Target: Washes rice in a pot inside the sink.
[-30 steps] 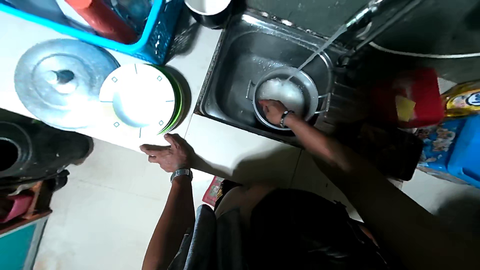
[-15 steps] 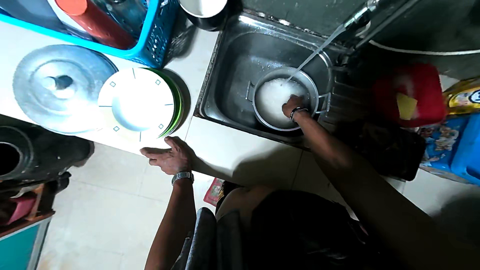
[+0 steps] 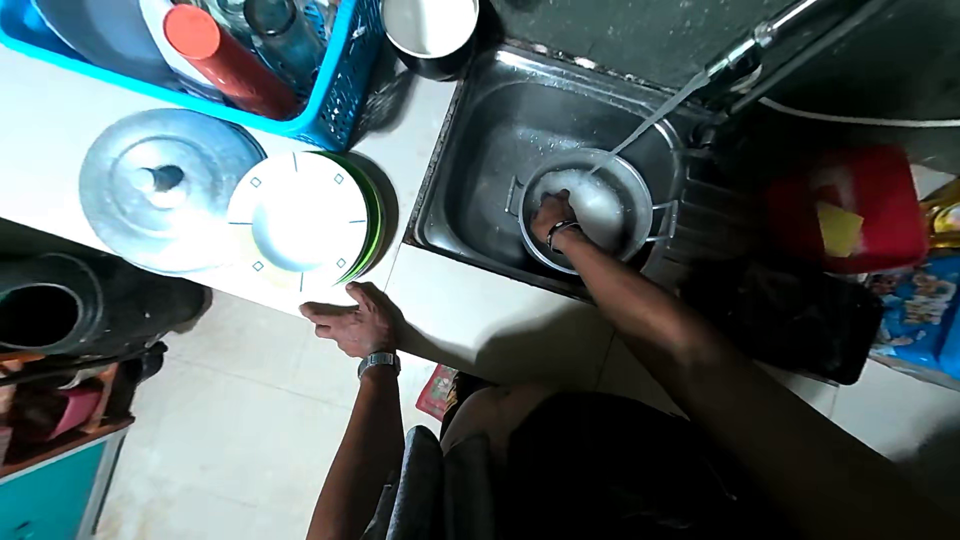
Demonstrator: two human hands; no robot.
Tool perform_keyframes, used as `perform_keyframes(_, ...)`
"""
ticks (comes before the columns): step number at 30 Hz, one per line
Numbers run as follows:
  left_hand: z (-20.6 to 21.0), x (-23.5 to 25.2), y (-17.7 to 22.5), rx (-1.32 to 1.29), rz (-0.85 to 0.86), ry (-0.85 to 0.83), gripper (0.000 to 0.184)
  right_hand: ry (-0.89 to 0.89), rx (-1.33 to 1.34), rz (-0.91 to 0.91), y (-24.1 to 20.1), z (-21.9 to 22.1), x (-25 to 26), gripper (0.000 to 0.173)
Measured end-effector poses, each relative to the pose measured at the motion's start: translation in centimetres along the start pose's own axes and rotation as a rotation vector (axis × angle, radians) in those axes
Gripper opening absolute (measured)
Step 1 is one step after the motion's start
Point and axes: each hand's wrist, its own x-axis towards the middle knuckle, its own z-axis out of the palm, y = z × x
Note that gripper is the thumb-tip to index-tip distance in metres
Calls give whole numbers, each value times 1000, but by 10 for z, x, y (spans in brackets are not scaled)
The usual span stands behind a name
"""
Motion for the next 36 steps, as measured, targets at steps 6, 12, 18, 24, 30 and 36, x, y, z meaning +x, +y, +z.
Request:
perform_keyframes(6, 1, -1, -1, 15, 29, 17, 88, -504, -165, -97, 19, 32, 54, 42)
perform_keyframes(12, 0, -4, 1, 13, 36, 32, 85, -403, -179, 37, 49, 30, 67, 55)
perform_keyframes(18, -2, -6, 5, 19, 16, 29, 85, -268, -241, 57, 86, 15, 90, 60)
perform_keyframes(24, 0, -2, 3, -2, 17, 37, 85, -211, -250, 283, 83, 5, 68, 85)
perform_keyframes(30, -5, -6, 7, 16, 12, 39, 86, -296, -91, 264, 68, 11, 63, 75)
perform_keyframes(36, -9, -11, 9, -13, 1, 27, 89, -376, -54, -103, 48, 23, 56, 59)
